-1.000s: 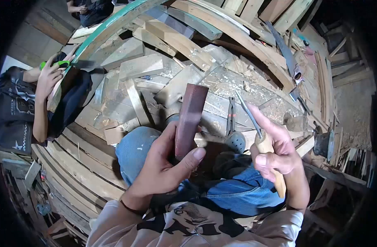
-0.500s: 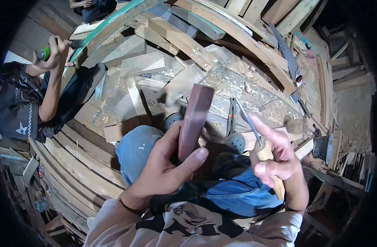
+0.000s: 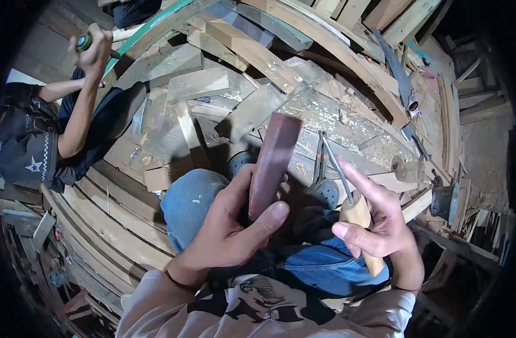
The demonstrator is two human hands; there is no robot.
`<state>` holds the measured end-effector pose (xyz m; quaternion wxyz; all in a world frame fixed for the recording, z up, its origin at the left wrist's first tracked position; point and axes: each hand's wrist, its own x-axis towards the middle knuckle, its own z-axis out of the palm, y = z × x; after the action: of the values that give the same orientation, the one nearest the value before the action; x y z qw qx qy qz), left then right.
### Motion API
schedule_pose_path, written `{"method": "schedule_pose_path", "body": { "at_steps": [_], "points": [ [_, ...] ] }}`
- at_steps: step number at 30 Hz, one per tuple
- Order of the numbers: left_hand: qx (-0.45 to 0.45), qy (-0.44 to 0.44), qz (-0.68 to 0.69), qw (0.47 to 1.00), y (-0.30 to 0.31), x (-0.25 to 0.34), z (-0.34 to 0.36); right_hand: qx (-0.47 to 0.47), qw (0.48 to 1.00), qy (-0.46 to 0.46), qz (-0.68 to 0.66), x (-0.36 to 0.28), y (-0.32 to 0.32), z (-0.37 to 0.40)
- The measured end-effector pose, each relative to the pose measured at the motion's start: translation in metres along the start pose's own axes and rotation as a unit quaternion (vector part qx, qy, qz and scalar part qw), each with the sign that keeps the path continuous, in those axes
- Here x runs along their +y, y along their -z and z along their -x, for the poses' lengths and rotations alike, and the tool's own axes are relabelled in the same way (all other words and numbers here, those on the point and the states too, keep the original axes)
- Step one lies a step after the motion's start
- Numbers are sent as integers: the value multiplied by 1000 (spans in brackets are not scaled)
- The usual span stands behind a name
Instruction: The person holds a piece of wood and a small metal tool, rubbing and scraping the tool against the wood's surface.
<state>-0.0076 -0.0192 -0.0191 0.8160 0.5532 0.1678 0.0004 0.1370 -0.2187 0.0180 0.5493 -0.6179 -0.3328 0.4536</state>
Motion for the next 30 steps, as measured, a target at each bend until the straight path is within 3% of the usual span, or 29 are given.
{"method": "schedule_pose_path", "body": {
  "at_steps": [2, 20, 22, 24, 25, 26, 27, 28, 29, 30],
  "points": [
    [2, -9, -4, 1000, -1, 0, -1, 39, 999, -24, 0, 0, -2, 0],
    [5, 4, 11, 1000, -1, 6, 2, 25, 996, -64, 54, -3, -1, -9],
    [18, -27, 7, 999, 0, -1, 4, 26, 995, -92, 30, -3, 0, -13],
    [93, -19, -6, 995, -8, 3, 6, 62, 991, -116, 1, -2, 5, -13],
    [112, -34, -13, 993, -5, -2, 7, 60, 990, 80, 97, 17, 10, -24],
    [121, -51, -21, 991, 2, -11, 5, 81, 988, 100, 87, 17, 12, -28],
    [123, -42, -9, 991, 16, -18, 7, 233, 831, 447, 236, 66, 14, -66],
    [127, -31, -1, 991, 33, -24, 5, 86, 982, 63, 158, 15, 19, -40],
    [29, -92, -7, 995, 53, -29, -12, 188, 906, 293, 242, 60, 21, -69],
    [-63, -152, -5, 986, 69, -35, -34, 176, 927, 213, 252, 39, 19, -55]
  ]
}}
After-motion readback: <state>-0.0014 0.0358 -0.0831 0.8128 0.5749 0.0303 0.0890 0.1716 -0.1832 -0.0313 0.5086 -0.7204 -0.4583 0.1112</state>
